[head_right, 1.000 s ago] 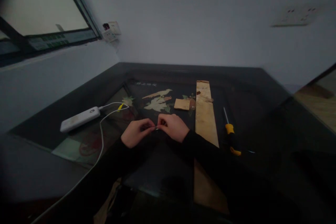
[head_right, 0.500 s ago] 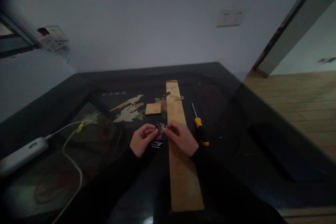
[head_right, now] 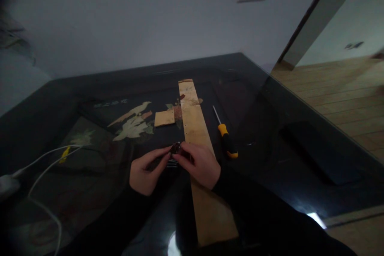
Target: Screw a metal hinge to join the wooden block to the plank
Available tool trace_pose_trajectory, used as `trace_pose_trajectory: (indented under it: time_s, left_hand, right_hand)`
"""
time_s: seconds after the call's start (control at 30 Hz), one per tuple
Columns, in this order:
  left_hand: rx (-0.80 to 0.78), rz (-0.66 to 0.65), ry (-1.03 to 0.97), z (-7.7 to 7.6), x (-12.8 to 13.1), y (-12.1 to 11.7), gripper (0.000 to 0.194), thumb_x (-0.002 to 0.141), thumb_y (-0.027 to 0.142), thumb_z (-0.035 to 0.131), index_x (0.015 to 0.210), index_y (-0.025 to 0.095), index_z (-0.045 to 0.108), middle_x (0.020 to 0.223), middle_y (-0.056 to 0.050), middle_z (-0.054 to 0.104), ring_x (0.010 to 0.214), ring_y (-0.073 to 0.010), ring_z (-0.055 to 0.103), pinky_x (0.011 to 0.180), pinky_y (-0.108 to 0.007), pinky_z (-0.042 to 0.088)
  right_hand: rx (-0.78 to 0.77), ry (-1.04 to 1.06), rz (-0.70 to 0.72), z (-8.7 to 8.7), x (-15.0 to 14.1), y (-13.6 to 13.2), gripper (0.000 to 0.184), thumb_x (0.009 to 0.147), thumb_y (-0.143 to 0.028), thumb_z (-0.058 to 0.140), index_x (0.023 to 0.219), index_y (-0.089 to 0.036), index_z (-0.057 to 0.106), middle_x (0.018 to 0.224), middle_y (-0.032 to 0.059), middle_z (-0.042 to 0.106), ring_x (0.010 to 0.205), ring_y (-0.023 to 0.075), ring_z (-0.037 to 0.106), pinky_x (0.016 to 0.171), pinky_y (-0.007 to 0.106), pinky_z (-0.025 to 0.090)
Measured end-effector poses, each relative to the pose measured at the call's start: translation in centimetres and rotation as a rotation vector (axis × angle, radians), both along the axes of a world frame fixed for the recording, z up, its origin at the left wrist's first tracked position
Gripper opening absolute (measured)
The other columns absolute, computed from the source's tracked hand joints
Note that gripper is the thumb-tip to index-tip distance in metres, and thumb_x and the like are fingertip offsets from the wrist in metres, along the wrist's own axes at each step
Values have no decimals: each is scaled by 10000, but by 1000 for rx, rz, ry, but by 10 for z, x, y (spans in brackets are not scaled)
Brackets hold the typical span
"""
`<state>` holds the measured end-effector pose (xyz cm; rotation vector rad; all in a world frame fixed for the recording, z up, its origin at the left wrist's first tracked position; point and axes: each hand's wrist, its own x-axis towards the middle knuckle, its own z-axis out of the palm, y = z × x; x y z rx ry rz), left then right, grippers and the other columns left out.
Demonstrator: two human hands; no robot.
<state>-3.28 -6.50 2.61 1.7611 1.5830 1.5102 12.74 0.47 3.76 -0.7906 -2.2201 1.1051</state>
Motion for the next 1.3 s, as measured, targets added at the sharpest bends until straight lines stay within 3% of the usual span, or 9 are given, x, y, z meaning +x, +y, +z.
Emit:
trace_pose_trajectory:
  time_s: [0.17,0.37,0.53,0.6,0.7,0.87,1.1,1.17,1.3]
  left_hand:
    - [199,-86,161,3,0,-1,301,844,91,594,1095,205,714,1007,-62,748,872,-147,714,784,-233,588]
    - [219,-83,151,4,2,0,309,834,82,607,1096,205,715,1016,-73,745,879,-155,707,792,-249,581]
    - [6,4,-103,1,2,-2,222,850,176,622,1041,167,735,917,-71,756,782,-157,718,724,-232,588]
    - [-110,29,-250,-1,2,-3,262,859,233,624,1091,151,714,867,-68,755,707,-149,714,677,-228,592]
    - [-154,13,-369,-3,3,-2,332,855,268,634,1162,148,677,904,-73,747,692,-140,707,675,-236,598]
    - [-101,-86,-277,-3,7,-3,260,868,265,599,1073,159,721,1072,-108,713,881,-177,703,693,-238,602]
    - [-46,-89,-128,-1,5,-4,245,881,244,573,1048,167,735,1066,-103,724,955,-192,694,811,-268,582]
    - [-58,-90,-135,-1,4,-4,231,878,249,580,1016,164,744,1046,-102,730,953,-195,694,838,-278,574]
    - [-190,-76,-290,-1,3,-3,282,855,305,619,1064,142,715,1039,-112,727,861,-189,708,724,-260,594]
  right_hand:
    - [-31,48,-26,5,0,0,237,893,-345,554,729,-175,551,651,-7,581,599,115,533,565,226,376]
    - [-50,57,-3,4,0,1,233,913,-347,517,768,-170,557,689,9,602,626,122,541,589,236,387]
    - [-22,63,10,6,0,1,227,941,-300,443,764,-180,519,686,2,572,618,111,506,588,234,371]
    - [-33,63,5,7,0,2,244,939,-288,438,728,-184,501,658,-7,548,603,107,492,583,233,367]
    - [-94,68,2,8,0,3,245,928,-294,456,716,-182,505,654,-9,545,601,106,495,584,233,377]
    - [-168,118,-12,8,0,4,221,910,-299,494,729,-179,535,652,-13,548,610,107,505,592,233,397]
    - [-156,201,-9,7,0,6,195,893,-248,522,715,-175,555,655,-18,554,626,101,518,600,223,401]
    - [-146,191,-1,6,0,6,195,896,-250,521,720,-174,560,658,-15,562,630,103,524,604,222,405]
    - [-104,147,13,6,0,6,223,902,-266,520,706,-169,560,646,-13,557,625,104,521,599,221,396]
